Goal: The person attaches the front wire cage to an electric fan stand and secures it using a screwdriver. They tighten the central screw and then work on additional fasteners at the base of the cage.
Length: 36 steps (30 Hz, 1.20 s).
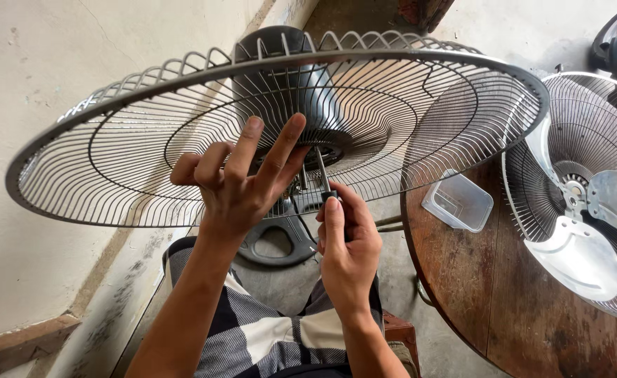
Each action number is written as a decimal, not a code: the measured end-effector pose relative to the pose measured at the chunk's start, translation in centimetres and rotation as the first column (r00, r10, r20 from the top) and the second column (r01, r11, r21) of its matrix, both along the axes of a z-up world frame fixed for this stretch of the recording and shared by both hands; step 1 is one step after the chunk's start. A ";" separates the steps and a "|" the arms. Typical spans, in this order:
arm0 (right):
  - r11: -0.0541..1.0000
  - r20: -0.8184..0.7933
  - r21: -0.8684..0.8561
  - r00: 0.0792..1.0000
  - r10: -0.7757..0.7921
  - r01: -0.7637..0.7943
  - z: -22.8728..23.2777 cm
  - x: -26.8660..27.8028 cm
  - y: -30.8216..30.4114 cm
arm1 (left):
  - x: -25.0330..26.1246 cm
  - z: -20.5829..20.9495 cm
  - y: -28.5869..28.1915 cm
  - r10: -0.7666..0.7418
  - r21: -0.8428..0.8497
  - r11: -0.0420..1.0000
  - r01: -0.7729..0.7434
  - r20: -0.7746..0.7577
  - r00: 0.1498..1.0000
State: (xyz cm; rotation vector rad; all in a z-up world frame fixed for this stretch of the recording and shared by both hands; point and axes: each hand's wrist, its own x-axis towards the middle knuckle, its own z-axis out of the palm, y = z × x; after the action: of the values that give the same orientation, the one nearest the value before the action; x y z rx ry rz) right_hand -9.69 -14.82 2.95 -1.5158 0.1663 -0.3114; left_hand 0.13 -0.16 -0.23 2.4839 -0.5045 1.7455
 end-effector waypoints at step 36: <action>0.737 -0.152 0.673 0.965 0.215 -0.058 0.6 0.3 -2.0 | -2.6 3.3 -3.0 -0.992 -0.950 0.001 -0.313 -0.040 0.118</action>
State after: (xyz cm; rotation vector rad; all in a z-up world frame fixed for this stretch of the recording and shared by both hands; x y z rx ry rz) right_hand -9.42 -16.85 3.56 -0.8285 0.3051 0.0515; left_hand -2.47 -3.11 3.06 1.2683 -0.0474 -0.2142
